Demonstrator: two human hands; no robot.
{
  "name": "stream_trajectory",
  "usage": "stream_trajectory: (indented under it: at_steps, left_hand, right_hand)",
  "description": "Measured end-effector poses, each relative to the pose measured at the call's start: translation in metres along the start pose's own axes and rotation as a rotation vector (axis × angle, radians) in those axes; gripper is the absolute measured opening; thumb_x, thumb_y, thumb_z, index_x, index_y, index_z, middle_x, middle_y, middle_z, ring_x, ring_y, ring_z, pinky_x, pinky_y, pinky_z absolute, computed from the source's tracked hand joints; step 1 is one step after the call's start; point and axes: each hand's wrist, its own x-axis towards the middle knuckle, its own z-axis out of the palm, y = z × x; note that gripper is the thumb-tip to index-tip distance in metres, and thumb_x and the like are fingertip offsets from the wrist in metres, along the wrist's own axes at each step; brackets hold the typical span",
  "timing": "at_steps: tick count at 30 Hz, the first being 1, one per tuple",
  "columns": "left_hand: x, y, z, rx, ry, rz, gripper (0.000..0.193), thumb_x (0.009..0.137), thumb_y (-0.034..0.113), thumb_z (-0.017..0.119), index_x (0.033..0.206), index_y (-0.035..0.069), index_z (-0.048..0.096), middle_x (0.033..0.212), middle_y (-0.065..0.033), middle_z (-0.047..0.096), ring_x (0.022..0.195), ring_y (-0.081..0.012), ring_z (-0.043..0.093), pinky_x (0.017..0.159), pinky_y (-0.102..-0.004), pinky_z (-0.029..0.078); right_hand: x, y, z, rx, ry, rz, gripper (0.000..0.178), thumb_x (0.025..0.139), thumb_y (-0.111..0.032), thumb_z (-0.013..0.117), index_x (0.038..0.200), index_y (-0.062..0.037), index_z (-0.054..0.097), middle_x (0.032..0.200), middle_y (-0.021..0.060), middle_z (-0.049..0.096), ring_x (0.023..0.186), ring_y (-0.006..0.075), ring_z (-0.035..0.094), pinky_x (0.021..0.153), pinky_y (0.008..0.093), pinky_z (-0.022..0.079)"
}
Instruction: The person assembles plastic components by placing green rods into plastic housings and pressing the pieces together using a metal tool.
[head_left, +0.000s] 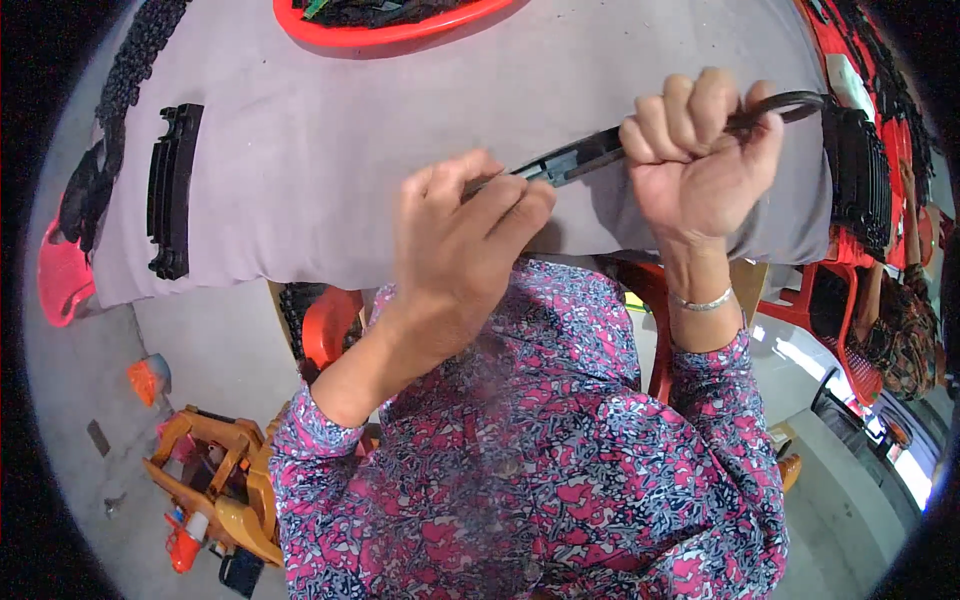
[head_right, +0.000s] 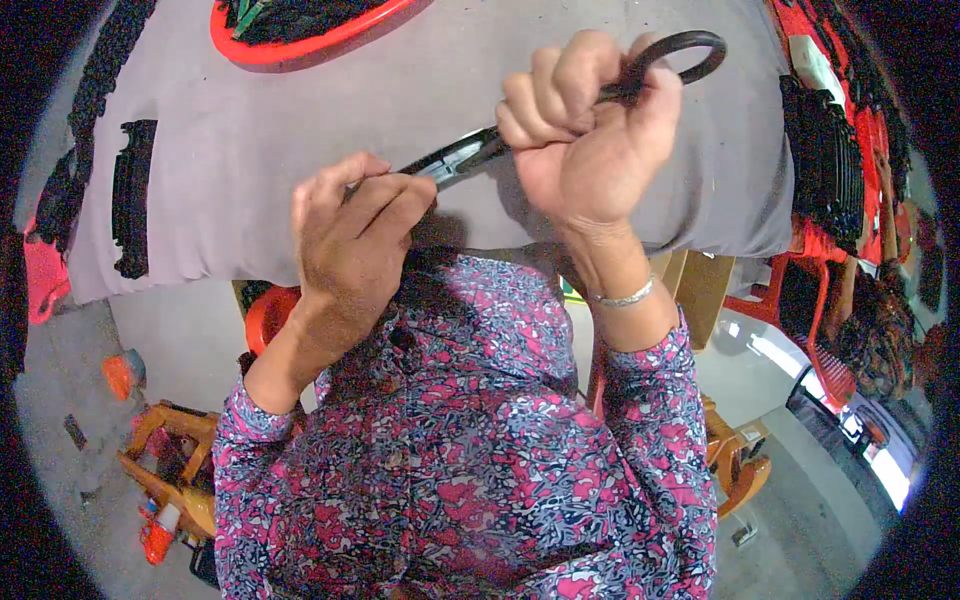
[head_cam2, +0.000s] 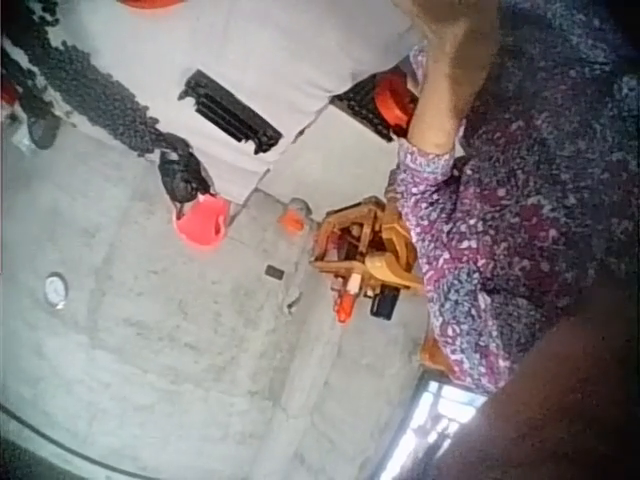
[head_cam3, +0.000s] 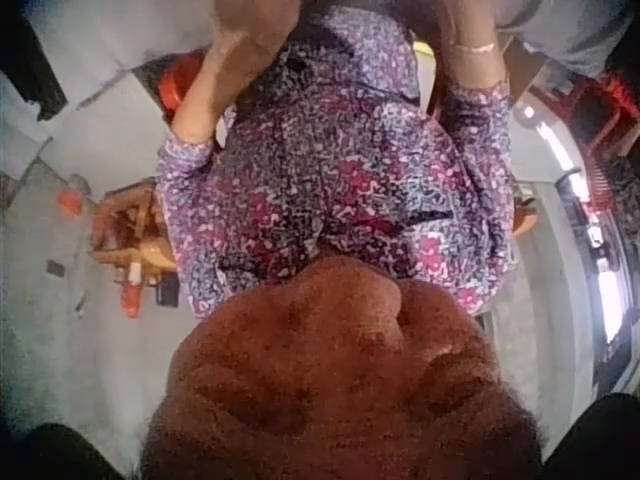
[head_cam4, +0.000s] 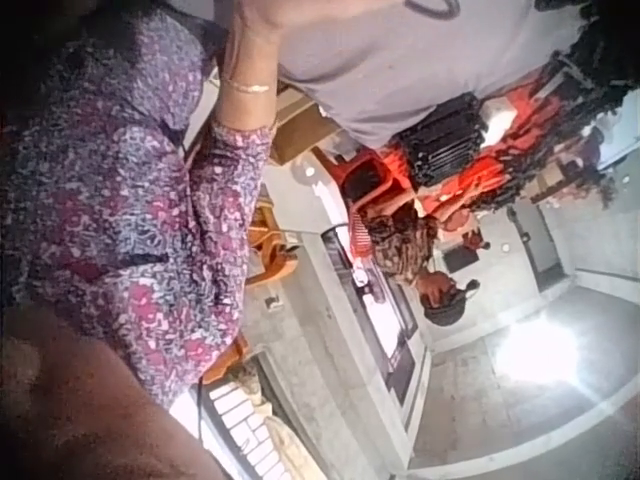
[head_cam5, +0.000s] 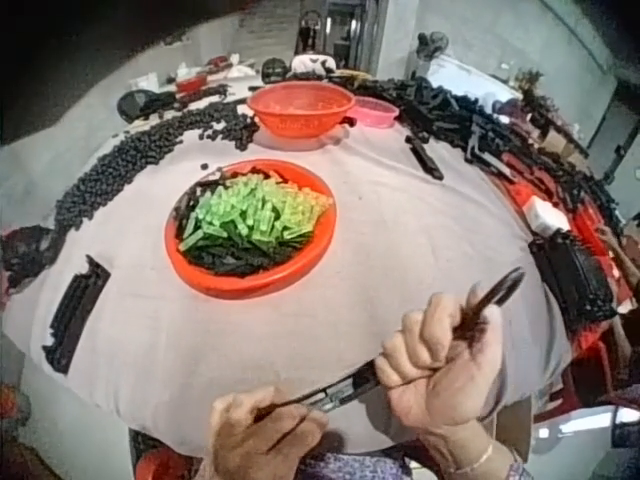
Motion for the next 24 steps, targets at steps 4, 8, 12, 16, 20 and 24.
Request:
stream_trajectory:
  at_steps: [4, 8, 12, 16, 20, 24]
  left_hand:
    - [-0.005, 0.003, 0.007, 0.086, 0.029, 0.016, 0.029, 0.072, 0.005, 0.07, 0.1, 0.012, 0.071, 0.101, 0.0031, 0.068, 0.109, -0.0205, 0.058, 0.09, -0.0389, 0.041]
    - [-0.006, 0.007, 0.008, 0.071, -0.006, 0.001, 0.027, 0.074, 0.007, 0.069, 0.101, 0.012, 0.071, 0.1, 0.0018, 0.068, 0.109, -0.0208, 0.06, 0.091, -0.0399, 0.041]
    - [-0.009, 0.004, 0.016, 0.068, 0.053, 0.042, 0.028, 0.076, 0.01, 0.067, 0.103, 0.01, 0.069, 0.1, 0.0001, 0.066, 0.108, -0.0219, 0.06, 0.088, -0.0411, 0.043]
    - [-0.011, 0.003, 0.022, 0.046, 0.109, 0.072, 0.03, 0.075, 0.012, 0.065, 0.104, 0.008, 0.067, 0.1, -0.0021, 0.063, 0.107, -0.0234, 0.059, 0.083, -0.0409, 0.044]
    - [-0.009, 0.004, 0.021, 0.081, 0.095, 0.079, 0.029, 0.074, 0.011, 0.066, 0.103, 0.007, 0.068, 0.099, -0.0026, 0.063, 0.106, -0.0241, 0.06, 0.081, -0.0403, 0.045]
    - [-0.013, 0.004, 0.028, 0.079, 0.154, 0.073, 0.028, 0.075, 0.011, 0.066, 0.102, 0.007, 0.068, 0.098, -0.0027, 0.063, 0.107, -0.0246, 0.06, 0.081, -0.0406, 0.045]
  right_hand:
    - [0.0, 0.007, -0.008, -0.02, 0.012, 0.025, 0.053, 0.101, -0.053, 0.038, 0.067, -0.0118, 0.033, 0.059, -0.0031, 0.025, 0.053, 0.0103, 0.019, 0.049, 0.0284, 0.017]
    - [0.0, 0.007, -0.009, 0.081, 0.106, 0.055, 0.054, 0.097, -0.055, 0.03, 0.067, -0.0111, 0.032, 0.058, -0.0032, 0.023, 0.051, 0.0102, 0.017, 0.047, 0.0289, 0.015]
    - [0.001, 0.008, -0.011, 0.135, 0.125, 0.072, 0.054, 0.097, -0.056, 0.031, 0.066, -0.0113, 0.031, 0.057, -0.0031, 0.023, 0.051, 0.0102, 0.017, 0.047, 0.029, 0.015]
    - [0.0, 0.009, -0.013, 0.175, 0.126, 0.095, 0.053, 0.097, -0.054, 0.031, 0.066, -0.0115, 0.031, 0.057, -0.0032, 0.022, 0.051, 0.0103, 0.016, 0.047, 0.029, 0.015]
    - [0.001, 0.011, -0.013, 0.129, 0.145, 0.106, 0.052, 0.098, -0.052, 0.031, 0.065, -0.0116, 0.03, 0.056, -0.0034, 0.022, 0.05, 0.01, 0.016, 0.046, 0.029, 0.014]
    - [0.0, 0.012, -0.019, 0.104, 0.021, 0.097, 0.049, 0.102, -0.046, 0.036, 0.067, -0.0112, 0.034, 0.059, -0.0033, 0.023, 0.053, 0.01, 0.018, 0.049, 0.0285, 0.017]
